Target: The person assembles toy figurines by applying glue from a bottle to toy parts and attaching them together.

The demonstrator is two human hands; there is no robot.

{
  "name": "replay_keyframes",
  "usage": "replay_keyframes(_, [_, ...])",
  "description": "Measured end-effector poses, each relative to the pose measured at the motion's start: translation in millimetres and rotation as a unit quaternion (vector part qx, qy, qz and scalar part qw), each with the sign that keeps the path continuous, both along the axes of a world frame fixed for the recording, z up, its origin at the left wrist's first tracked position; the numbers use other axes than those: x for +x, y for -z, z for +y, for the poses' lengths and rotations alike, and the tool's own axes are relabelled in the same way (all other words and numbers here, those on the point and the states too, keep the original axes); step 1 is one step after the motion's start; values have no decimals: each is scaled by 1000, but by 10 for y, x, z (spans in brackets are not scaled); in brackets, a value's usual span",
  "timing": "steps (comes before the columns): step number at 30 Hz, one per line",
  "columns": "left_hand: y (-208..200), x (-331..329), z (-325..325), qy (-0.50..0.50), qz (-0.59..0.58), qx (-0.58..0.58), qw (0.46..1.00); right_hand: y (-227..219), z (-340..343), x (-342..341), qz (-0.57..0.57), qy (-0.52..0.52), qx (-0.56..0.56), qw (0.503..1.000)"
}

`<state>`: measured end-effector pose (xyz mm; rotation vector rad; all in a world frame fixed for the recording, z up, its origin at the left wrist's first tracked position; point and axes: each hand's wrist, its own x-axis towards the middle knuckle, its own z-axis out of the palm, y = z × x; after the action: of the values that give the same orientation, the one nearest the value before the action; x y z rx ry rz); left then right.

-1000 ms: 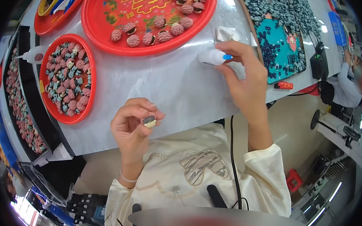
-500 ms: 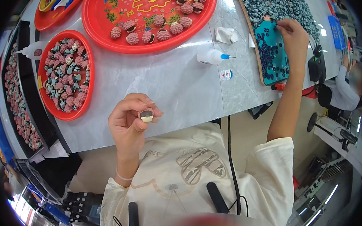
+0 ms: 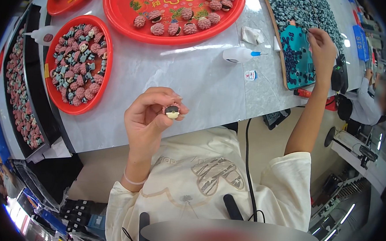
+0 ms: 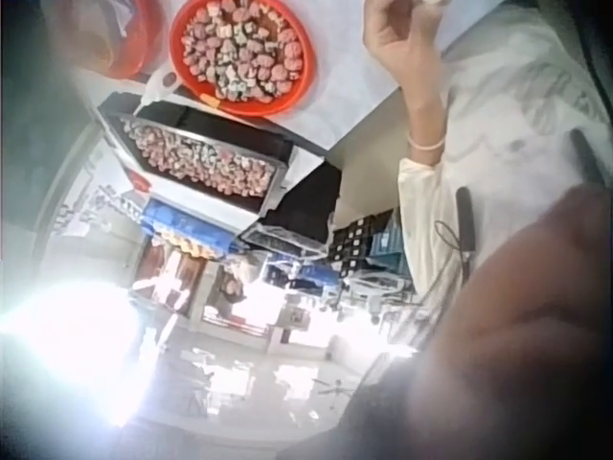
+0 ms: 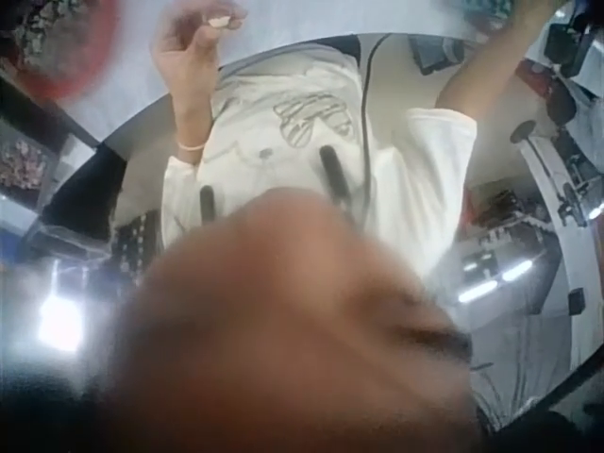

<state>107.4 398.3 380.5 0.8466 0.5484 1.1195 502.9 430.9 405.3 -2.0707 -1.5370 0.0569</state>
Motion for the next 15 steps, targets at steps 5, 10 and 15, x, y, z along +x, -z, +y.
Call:
replay_keyframes(5, [-14, -2, -3, 5, -4, -8, 1000, -215, -231, -331, 184, 33, 90, 978])
replay_keyframes(10, [6, -8, -7, 12, -4, -10, 1000, -442, -538, -939, 362, -25, 150, 920])
replay_keyframes(15, [-27, -18, -15, 11, 11, -11, 1000, -488, -644, -1326, 506, -209, 116, 829])
